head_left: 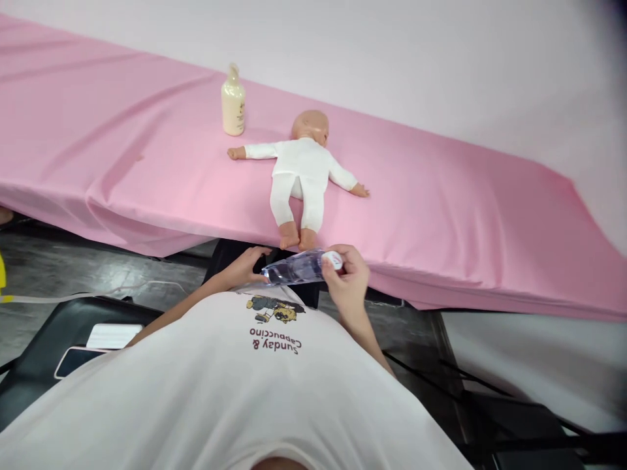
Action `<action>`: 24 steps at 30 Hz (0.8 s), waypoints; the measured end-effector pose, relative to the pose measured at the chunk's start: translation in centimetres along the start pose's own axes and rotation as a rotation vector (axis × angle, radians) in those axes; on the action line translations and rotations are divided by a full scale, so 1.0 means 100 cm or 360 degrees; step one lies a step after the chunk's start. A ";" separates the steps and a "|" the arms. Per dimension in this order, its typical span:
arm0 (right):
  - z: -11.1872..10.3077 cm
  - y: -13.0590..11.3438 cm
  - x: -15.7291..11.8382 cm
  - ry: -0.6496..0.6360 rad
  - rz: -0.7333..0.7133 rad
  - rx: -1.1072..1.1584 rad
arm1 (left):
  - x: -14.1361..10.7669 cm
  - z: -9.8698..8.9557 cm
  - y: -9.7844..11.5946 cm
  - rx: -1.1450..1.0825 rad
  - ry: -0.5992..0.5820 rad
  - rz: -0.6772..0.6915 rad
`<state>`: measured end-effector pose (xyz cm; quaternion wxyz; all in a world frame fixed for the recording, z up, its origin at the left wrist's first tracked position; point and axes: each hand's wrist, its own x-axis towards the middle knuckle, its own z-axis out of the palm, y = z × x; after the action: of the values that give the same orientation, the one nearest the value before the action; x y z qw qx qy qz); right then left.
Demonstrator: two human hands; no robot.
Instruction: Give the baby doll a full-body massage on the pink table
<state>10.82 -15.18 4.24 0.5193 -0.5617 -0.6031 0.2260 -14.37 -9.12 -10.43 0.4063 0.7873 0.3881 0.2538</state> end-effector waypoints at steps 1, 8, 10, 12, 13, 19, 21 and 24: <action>0.008 -0.005 0.002 -0.0067 -0.0050 0.0012 | 0.001 -0.003 0.011 -0.0080 0.0016 0.0086; 0.027 -0.037 0.024 -0.0346 -0.0280 -0.0035 | 0.000 -0.015 0.051 -0.0455 0.0121 0.0118; 0.023 -0.048 0.033 -0.0464 -0.0229 -0.0267 | -0.004 -0.019 0.057 -0.0333 0.0173 0.0018; 0.017 -0.059 0.041 -0.0576 -0.0168 -0.0572 | -0.008 -0.026 0.064 -0.0175 0.0172 -0.0036; 0.013 -0.064 0.045 -0.0610 -0.0174 -0.0712 | -0.011 -0.030 0.068 -0.0125 0.0156 -0.0047; -0.001 -0.088 0.051 -0.0562 -0.0960 -0.0955 | -0.011 -0.057 0.080 -0.0493 -0.0273 0.0144; -0.004 -0.096 0.050 -0.0496 -0.1328 -0.0834 | -0.005 -0.066 0.081 -0.0665 -0.0489 0.0243; -0.010 -0.109 0.051 -0.0443 -0.1717 -0.0646 | 0.004 -0.081 0.084 -0.0737 -0.0740 0.0283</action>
<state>7.72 -13.70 15.80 0.3591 -0.2289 -0.8970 -0.1183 -16.49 -8.31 1.03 0.6282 0.7418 0.1468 0.1833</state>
